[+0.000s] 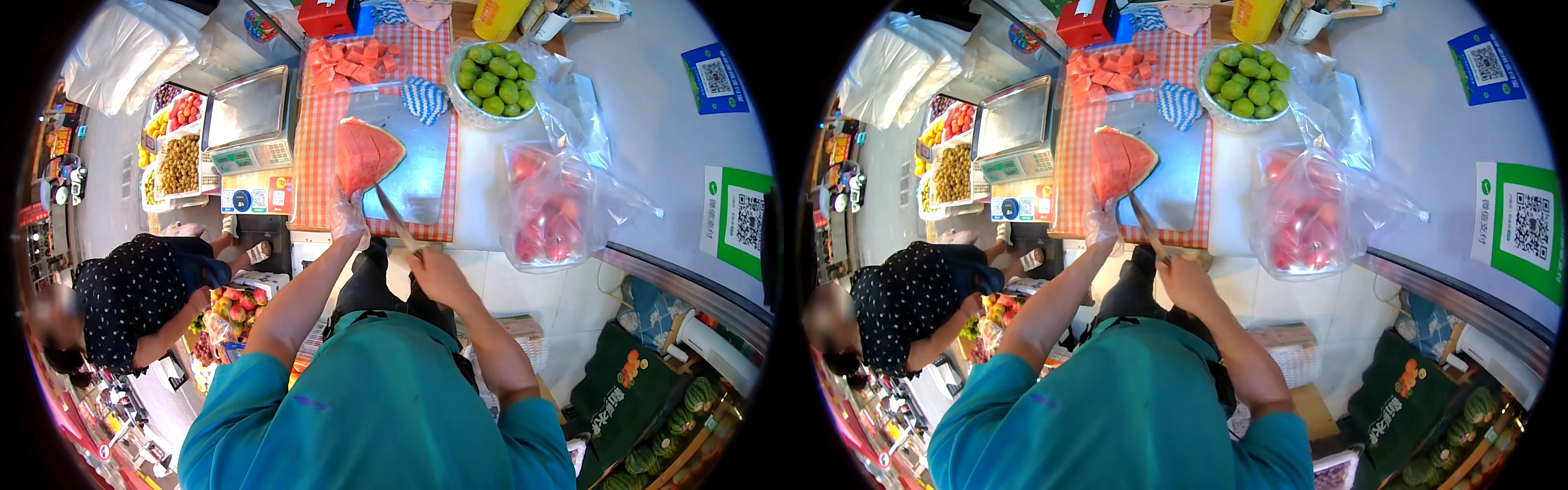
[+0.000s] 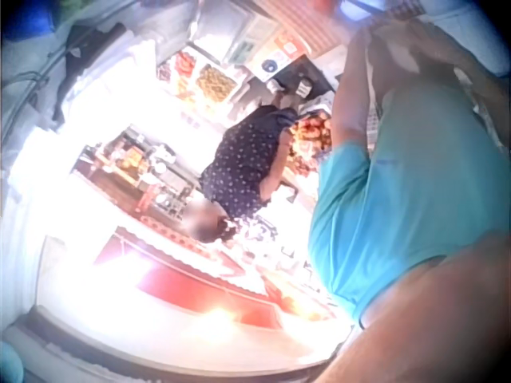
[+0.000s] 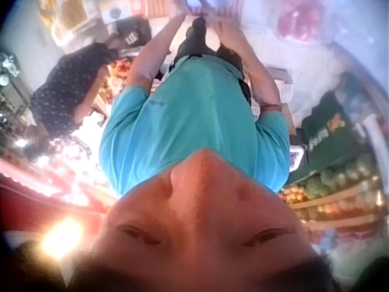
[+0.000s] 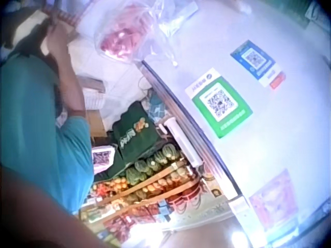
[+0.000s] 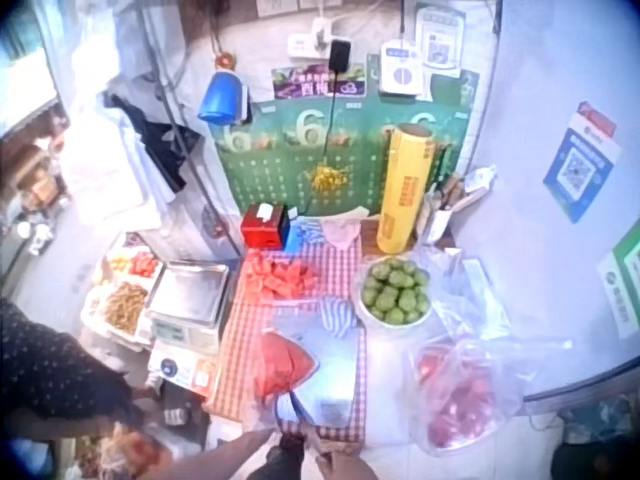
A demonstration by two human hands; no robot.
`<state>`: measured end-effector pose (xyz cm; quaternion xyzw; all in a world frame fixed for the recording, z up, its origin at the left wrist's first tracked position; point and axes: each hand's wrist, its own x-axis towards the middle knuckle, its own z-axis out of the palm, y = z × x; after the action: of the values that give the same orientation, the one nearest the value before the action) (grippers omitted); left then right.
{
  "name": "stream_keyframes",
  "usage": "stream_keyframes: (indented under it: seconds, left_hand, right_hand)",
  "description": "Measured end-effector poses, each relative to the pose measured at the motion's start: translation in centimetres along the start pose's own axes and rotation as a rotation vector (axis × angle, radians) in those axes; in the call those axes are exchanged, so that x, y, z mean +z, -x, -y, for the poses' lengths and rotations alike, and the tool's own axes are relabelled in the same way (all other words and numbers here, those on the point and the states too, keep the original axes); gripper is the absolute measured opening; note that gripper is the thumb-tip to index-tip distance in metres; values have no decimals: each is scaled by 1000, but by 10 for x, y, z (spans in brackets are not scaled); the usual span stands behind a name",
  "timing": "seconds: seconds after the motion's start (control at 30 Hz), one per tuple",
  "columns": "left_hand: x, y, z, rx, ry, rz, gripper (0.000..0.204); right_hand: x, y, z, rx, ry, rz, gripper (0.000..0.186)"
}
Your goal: The person cuts a watermelon slice into smaller pieces using a knife on a cutting board, then places the pieces into a plastic bag. They handle the watermelon, knife, cutting board, and plastic bag throughout the process.
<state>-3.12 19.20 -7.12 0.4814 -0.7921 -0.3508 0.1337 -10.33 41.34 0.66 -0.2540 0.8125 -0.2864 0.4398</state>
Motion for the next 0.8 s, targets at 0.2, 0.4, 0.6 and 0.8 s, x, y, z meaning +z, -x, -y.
stream_keyframes:
  seconds: [0.2,0.4,0.6,0.8]
  left_hand:
    - [2,-3,-6,-33,47,39,58]
    - [4,-5,9,79,136,53,56]
    - [1,-3,1,20,127,76,56]
    - [-3,-5,1,-14,62,62,61]
  right_hand:
    - [-29,-62,-14,-62,-205,-235,44]
    - [-38,-96,-11,-52,-296,-118,48]
    - [-11,-114,-24,-82,-281,-65,39]
    - [0,-113,-11,-40,-362,162,43]
